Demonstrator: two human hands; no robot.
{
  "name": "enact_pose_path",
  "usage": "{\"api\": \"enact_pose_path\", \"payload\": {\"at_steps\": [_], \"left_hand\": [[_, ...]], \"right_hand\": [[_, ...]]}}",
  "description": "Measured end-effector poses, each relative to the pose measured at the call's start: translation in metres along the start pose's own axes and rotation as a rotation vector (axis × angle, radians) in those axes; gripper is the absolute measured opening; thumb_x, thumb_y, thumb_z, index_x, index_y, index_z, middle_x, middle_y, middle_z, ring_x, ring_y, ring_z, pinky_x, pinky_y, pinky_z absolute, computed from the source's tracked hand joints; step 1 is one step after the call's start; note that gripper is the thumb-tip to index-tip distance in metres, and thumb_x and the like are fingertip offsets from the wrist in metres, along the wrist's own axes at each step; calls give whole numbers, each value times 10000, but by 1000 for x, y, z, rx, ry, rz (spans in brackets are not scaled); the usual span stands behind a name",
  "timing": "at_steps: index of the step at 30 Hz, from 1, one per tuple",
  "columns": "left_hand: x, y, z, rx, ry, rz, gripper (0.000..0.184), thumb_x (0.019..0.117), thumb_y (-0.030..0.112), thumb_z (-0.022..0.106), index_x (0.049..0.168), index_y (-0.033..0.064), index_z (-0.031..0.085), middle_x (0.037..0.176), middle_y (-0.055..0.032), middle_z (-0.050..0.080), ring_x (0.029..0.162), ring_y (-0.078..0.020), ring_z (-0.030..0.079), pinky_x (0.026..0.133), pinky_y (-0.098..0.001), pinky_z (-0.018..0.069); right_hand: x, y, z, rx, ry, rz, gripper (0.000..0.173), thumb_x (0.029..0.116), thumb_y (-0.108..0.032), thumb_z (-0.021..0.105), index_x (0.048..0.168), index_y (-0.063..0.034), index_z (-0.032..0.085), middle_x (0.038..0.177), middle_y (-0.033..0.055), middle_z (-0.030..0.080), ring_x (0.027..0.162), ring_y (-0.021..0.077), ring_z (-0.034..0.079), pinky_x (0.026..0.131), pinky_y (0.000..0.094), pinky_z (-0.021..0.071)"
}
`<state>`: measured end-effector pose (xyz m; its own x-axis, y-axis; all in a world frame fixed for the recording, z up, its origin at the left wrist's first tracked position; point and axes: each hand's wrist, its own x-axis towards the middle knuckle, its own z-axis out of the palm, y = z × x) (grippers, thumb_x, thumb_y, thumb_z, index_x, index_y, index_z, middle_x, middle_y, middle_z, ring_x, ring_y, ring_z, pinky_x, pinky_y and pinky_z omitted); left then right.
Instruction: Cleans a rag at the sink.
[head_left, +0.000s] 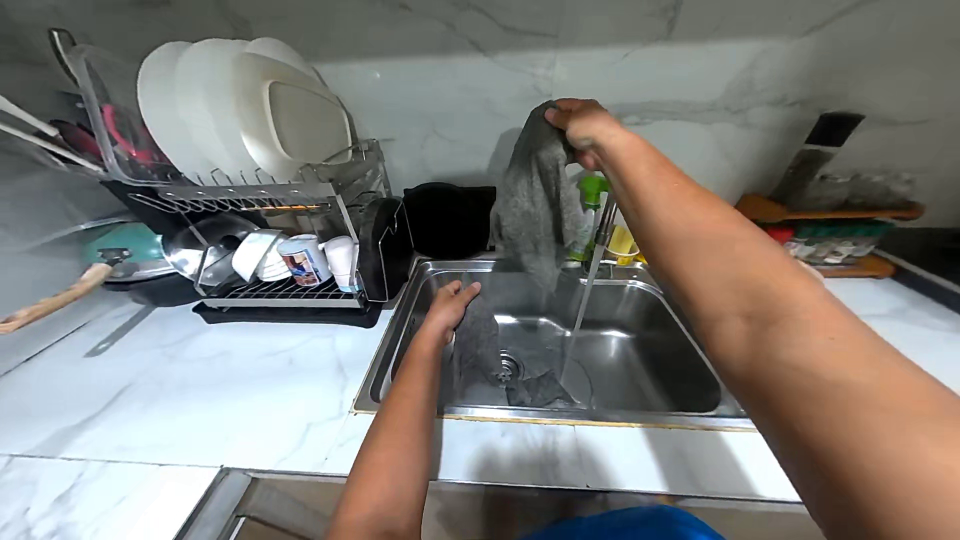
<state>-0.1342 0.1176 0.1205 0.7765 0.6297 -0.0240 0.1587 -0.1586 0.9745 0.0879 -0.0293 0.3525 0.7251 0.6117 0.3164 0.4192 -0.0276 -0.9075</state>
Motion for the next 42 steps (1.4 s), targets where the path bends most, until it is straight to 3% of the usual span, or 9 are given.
{"api": "enact_pose_path", "payload": {"at_steps": [10, 15, 18, 22, 26, 32, 36, 39, 42], "left_hand": [[3, -17, 15, 21, -55, -31, 419, 1037, 351, 620, 1281, 11, 611, 1208, -187, 649, 1074, -252, 630, 923, -475, 526], [6, -10, 43, 48, -127, -43, 439, 1036, 358, 623, 1321, 25, 597, 1248, -179, 637, 1101, -245, 617, 930, -464, 517], [12, -3, 60, 48, -185, -12, 424, 1035, 363, 623, 1299, 32, 603, 1201, -163, 651, 1055, -227, 638, 906, -443, 540], [17, 17, 82, 26, -237, 29, 391, 1038, 343, 621, 1278, 35, 609, 1180, -146, 657, 1040, -205, 639, 899, -420, 539], [18, 35, 102, -4, -255, 40, 355, 1041, 302, 623, 1265, 26, 608, 1177, -148, 661, 1020, -194, 637, 882, -397, 535], [8, 36, 110, -49, -268, 55, 347, 1048, 282, 612, 1281, 25, 613, 1181, -145, 674, 1037, -189, 658, 901, -386, 552], [0, 39, 99, -55, -227, 51, 337, 1047, 272, 612, 1270, 18, 614, 1147, -143, 675, 998, -178, 660, 874, -369, 555], [-3, 55, 90, -25, -150, 81, 308, 1042, 274, 622, 1227, 28, 627, 1029, -125, 682, 877, -171, 648, 791, -361, 551], [3, 83, 73, 162, -170, 223, 302, 1054, 269, 603, 1230, 23, 602, 970, -128, 648, 783, -178, 600, 713, -371, 524]], "right_hand": [[-11, 18, -114, 709, 501, -45, 365, 1111, -295, 451, 1437, -134, 478, 1228, 107, 621, 1056, 232, 660, 852, 412, 594], [-46, 142, -174, 378, 627, 484, 549, 1097, -404, 450, 1522, -66, 371, 1394, 214, 525, 1093, 307, 637, 861, 421, 579], [-58, 202, -172, 184, 571, 582, 670, 1096, -503, 381, 1543, -7, 334, 1381, 288, 529, 1022, 350, 649, 844, 457, 564], [-72, 179, -128, -45, 384, 183, 447, 1101, -317, 488, 1412, 1, 523, 1355, 248, 593, 1157, 356, 647, 955, 539, 544], [-48, 127, -98, -439, 63, -250, 450, 1086, -296, 506, 1426, -10, 574, 1492, 244, 523, 1401, 376, 492, 1175, 531, 381], [-19, 118, -108, -386, -264, -149, 372, 1022, -197, 440, 1176, -12, 723, 1547, 152, 506, 1541, 331, 293, 1277, 510, 202], [-16, 130, -127, -358, -255, -238, 483, 925, 84, 408, 1264, -51, 724, 1589, 156, 454, 1563, 340, 248, 1293, 491, 171], [-7, 134, -125, -507, -173, -236, 544, 965, 116, 439, 1341, -175, 702, 1633, 151, 386, 1555, 350, 271, 1256, 522, 251], [-16, 122, -116, -429, 30, -257, 511, 948, 127, 472, 1330, -128, 697, 1598, 210, 413, 1505, 354, 362, 1217, 529, 319]]}}
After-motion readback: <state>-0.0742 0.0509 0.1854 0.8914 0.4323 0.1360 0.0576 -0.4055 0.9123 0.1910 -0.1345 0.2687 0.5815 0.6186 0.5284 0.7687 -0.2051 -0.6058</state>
